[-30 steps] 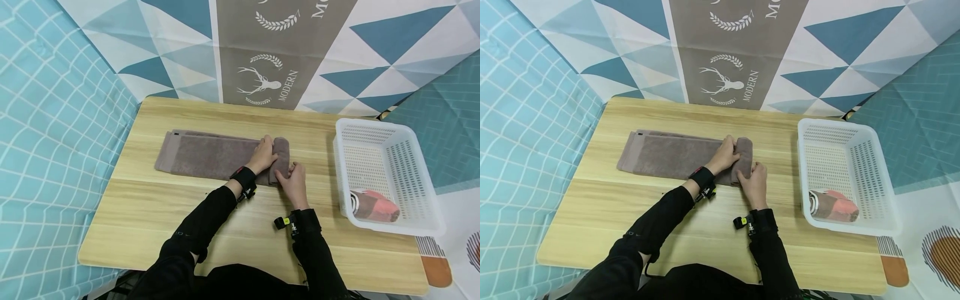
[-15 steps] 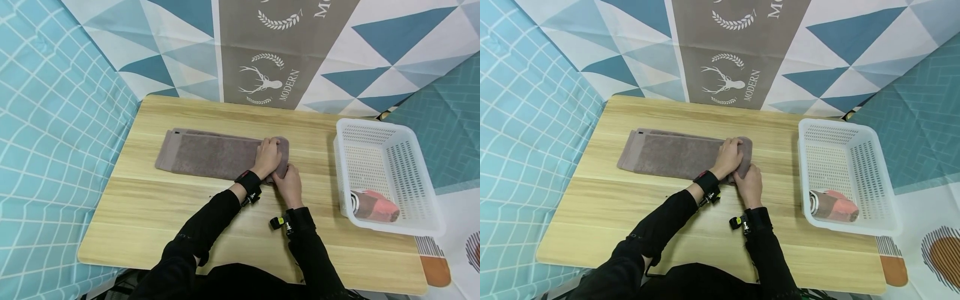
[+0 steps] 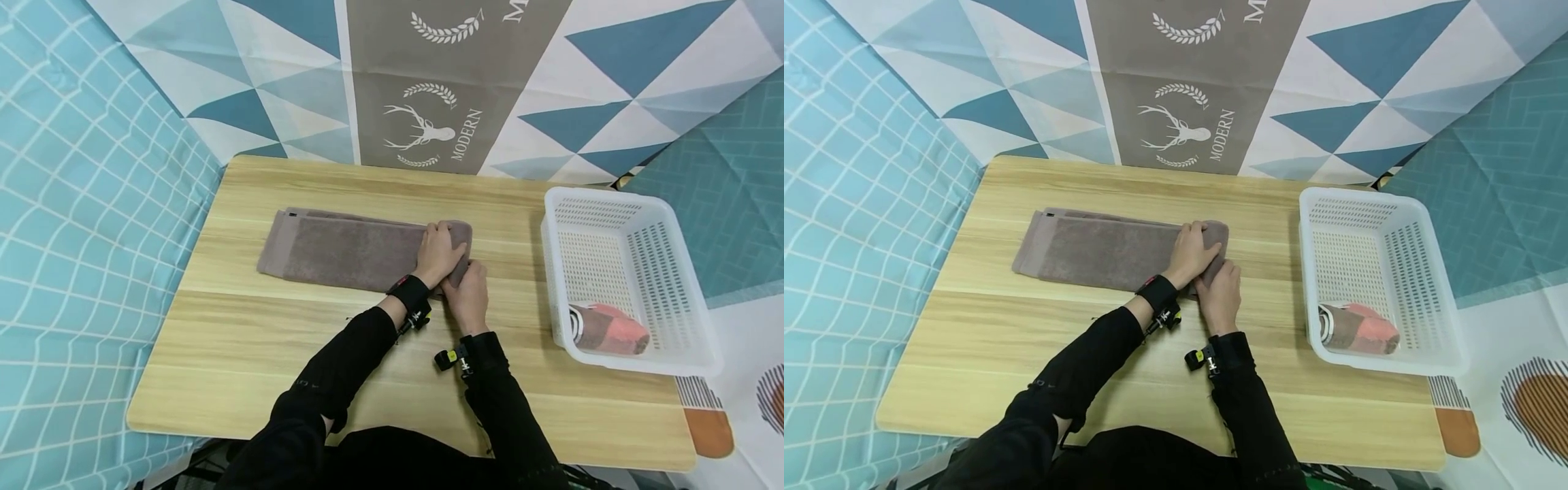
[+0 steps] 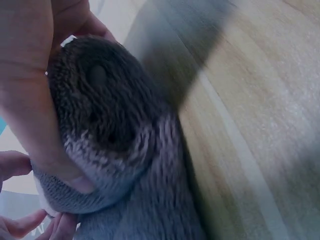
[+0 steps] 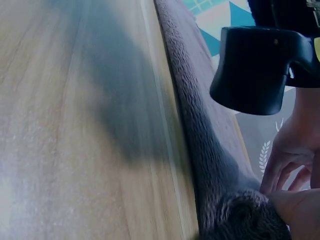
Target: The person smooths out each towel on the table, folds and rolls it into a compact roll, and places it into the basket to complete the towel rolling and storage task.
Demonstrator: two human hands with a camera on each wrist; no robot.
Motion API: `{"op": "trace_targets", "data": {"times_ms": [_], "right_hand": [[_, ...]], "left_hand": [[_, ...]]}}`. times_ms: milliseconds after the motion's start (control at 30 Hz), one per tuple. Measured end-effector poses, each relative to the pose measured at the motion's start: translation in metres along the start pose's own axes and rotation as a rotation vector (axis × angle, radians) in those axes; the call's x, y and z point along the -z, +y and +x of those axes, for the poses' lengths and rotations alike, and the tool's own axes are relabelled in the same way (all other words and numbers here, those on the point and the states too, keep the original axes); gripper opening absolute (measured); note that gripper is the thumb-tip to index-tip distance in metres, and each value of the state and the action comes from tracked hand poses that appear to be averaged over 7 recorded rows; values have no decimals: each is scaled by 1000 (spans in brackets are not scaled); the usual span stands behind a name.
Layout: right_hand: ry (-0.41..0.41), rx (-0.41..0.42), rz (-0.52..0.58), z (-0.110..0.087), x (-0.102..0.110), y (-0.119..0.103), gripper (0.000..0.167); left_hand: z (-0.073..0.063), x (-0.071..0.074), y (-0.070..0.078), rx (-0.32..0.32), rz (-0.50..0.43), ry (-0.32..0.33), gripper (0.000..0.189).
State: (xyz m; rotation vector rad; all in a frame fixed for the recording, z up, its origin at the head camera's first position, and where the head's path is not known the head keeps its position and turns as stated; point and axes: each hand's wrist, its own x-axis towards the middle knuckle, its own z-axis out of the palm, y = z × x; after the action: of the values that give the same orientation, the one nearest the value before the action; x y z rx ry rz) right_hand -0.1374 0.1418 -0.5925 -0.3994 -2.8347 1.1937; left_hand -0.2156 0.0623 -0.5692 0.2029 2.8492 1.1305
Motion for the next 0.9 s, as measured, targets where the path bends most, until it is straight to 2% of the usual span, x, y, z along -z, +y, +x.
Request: {"op": "trace_targets", "data": {"times_ms": [167,367,533,700,900], "right_hand": [[70,56,-55,0,-1,1,65],[149,140,-140,0,-1,1,60],[214,231,-243,-1,-3,1,58],[225,293,-344,-3,-6,2,62],[248,316,-351,-5,-8,1,43]], "left_hand": [[0,-1,2,14,-9,-27,61],[-1,-2,2,10,-96,-44,72],[-1,2,-2,-8,-125,-44,58],[-1,8,-7,12,-163,-84,48],[1,12,-9,20,-236,-155,47]]}}
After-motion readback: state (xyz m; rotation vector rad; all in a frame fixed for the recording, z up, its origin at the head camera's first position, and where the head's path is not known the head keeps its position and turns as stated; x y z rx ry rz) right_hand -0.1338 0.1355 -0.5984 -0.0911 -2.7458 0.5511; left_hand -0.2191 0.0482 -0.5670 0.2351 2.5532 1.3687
